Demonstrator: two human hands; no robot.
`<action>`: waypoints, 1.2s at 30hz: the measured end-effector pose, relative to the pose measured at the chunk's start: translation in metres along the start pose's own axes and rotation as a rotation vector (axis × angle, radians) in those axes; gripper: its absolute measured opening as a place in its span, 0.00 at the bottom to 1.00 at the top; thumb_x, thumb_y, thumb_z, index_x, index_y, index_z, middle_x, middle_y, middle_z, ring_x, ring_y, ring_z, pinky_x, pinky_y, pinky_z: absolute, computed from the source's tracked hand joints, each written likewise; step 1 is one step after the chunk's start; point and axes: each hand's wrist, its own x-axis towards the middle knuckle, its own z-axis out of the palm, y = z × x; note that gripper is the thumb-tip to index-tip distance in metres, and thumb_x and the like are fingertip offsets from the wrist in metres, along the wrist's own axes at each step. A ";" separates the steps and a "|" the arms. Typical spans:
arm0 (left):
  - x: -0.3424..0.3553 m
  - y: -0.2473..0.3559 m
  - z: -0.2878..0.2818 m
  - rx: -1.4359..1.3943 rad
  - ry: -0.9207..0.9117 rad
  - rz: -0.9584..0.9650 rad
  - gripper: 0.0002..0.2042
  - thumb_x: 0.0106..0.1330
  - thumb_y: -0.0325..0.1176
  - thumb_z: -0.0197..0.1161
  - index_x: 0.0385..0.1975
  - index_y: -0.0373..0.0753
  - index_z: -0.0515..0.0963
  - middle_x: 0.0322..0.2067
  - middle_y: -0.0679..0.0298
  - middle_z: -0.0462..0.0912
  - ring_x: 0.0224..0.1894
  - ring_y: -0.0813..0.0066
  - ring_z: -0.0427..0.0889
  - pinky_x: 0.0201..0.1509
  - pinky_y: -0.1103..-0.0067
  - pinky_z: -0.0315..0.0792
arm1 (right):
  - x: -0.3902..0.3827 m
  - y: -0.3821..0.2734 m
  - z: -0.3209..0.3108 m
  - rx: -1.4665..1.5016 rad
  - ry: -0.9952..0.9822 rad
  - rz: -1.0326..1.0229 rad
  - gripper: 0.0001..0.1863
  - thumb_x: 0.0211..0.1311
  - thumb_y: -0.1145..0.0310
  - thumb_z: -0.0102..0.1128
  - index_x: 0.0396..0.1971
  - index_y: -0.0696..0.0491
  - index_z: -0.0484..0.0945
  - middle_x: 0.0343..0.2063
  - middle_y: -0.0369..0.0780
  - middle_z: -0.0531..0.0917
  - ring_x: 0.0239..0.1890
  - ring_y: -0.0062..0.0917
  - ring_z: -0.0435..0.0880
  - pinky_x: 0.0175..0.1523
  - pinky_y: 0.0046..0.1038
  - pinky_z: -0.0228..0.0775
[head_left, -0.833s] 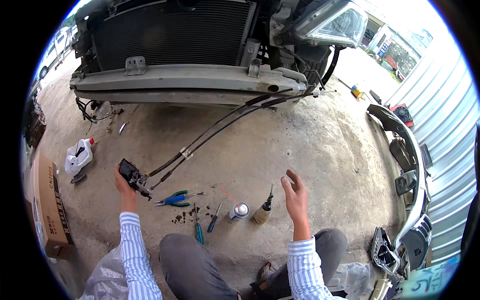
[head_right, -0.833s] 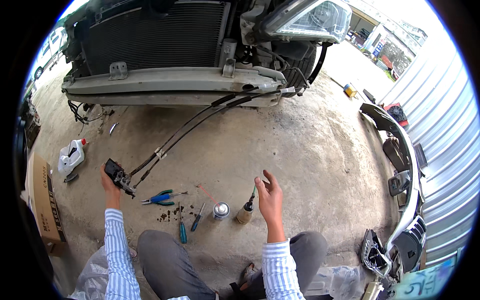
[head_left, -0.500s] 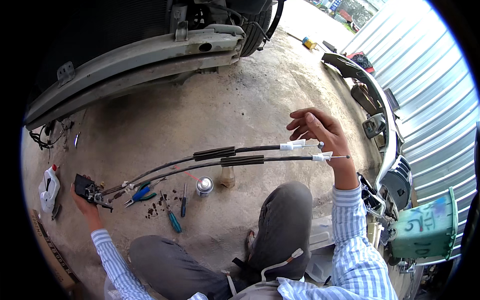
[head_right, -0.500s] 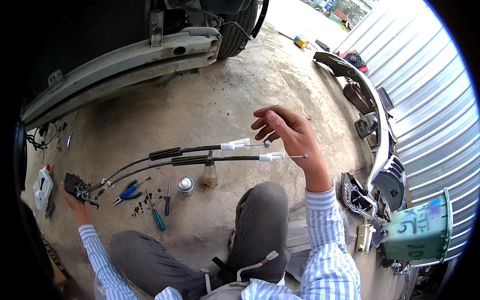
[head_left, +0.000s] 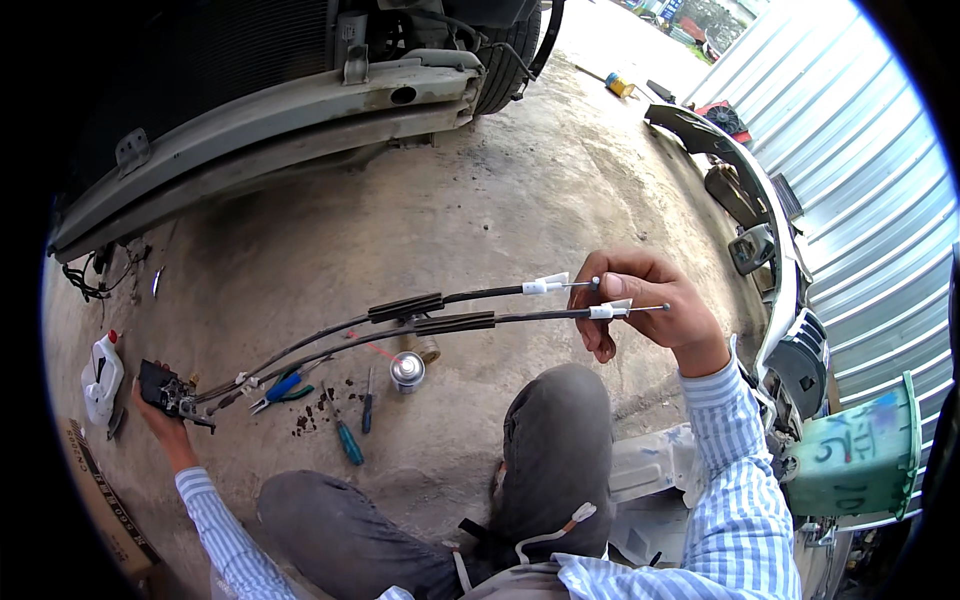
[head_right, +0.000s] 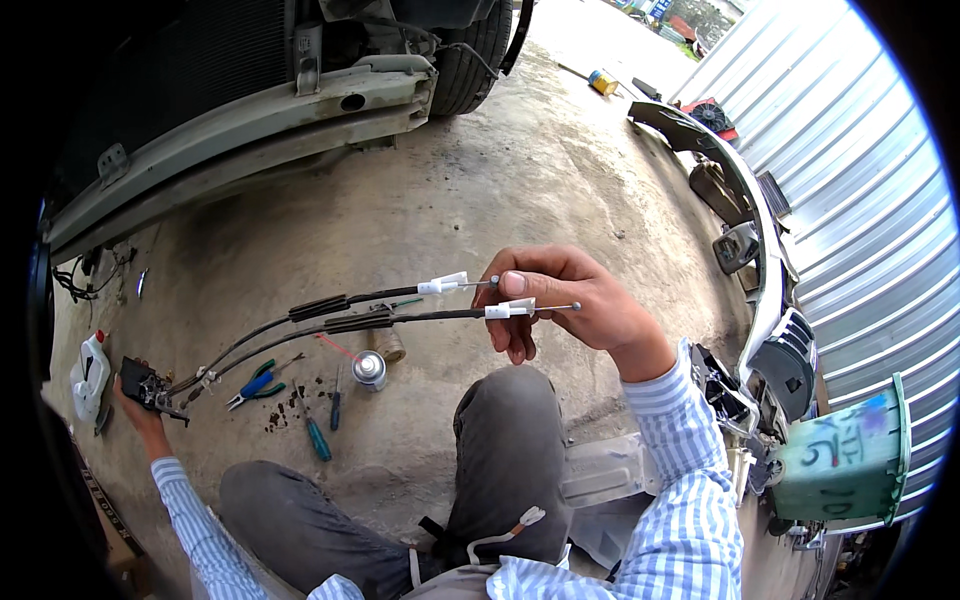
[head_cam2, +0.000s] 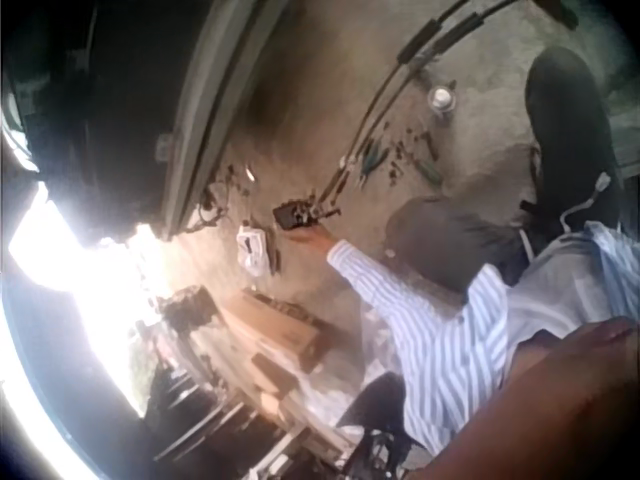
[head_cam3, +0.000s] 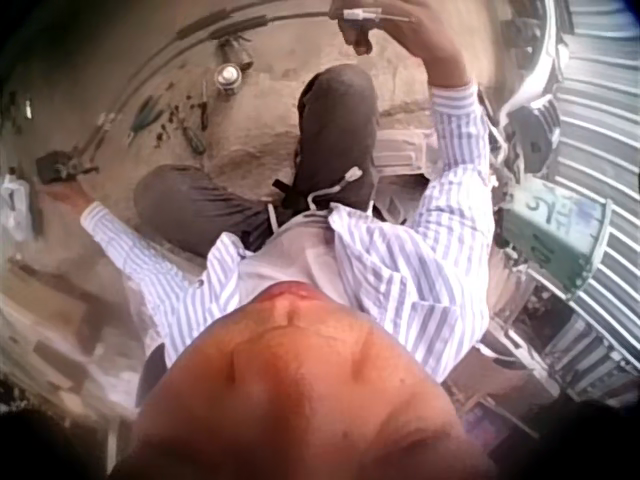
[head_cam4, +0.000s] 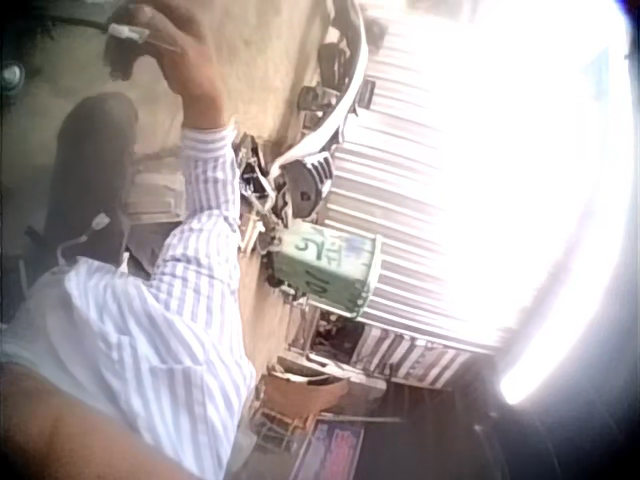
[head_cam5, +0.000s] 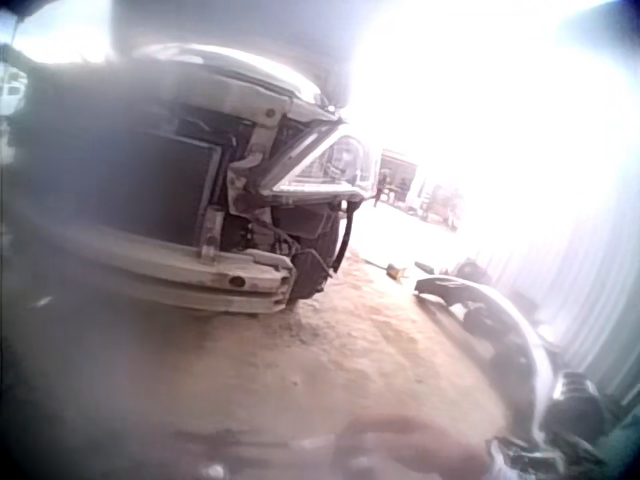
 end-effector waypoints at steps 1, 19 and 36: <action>-0.003 0.002 0.001 0.002 0.026 0.004 0.28 0.75 0.51 0.47 0.61 0.32 0.72 0.54 0.54 0.82 0.55 0.61 0.81 0.56 0.68 0.77 | 0.001 0.000 0.001 0.007 -0.004 -0.018 0.20 0.75 0.57 0.54 0.43 0.61 0.80 0.27 0.42 0.84 0.27 0.23 0.86 0.26 0.22 0.77; -0.018 -0.006 -0.010 0.013 0.170 -0.024 0.27 0.74 0.52 0.46 0.60 0.35 0.75 0.51 0.55 0.83 0.53 0.61 0.82 0.55 0.64 0.78 | 0.010 -0.004 0.000 -0.066 0.019 0.107 0.16 0.74 0.61 0.54 0.37 0.60 0.80 0.25 0.37 0.82 0.24 0.15 0.79 0.29 0.19 0.71; -0.057 0.018 0.041 0.138 0.048 0.171 0.24 0.70 0.47 0.47 0.51 0.32 0.75 0.42 0.50 0.84 0.44 0.57 0.85 0.47 0.64 0.81 | -0.041 0.013 0.036 -0.597 0.092 0.153 0.29 0.52 0.50 0.69 0.11 0.58 0.66 0.12 0.37 0.67 0.16 0.21 0.66 0.23 0.29 0.47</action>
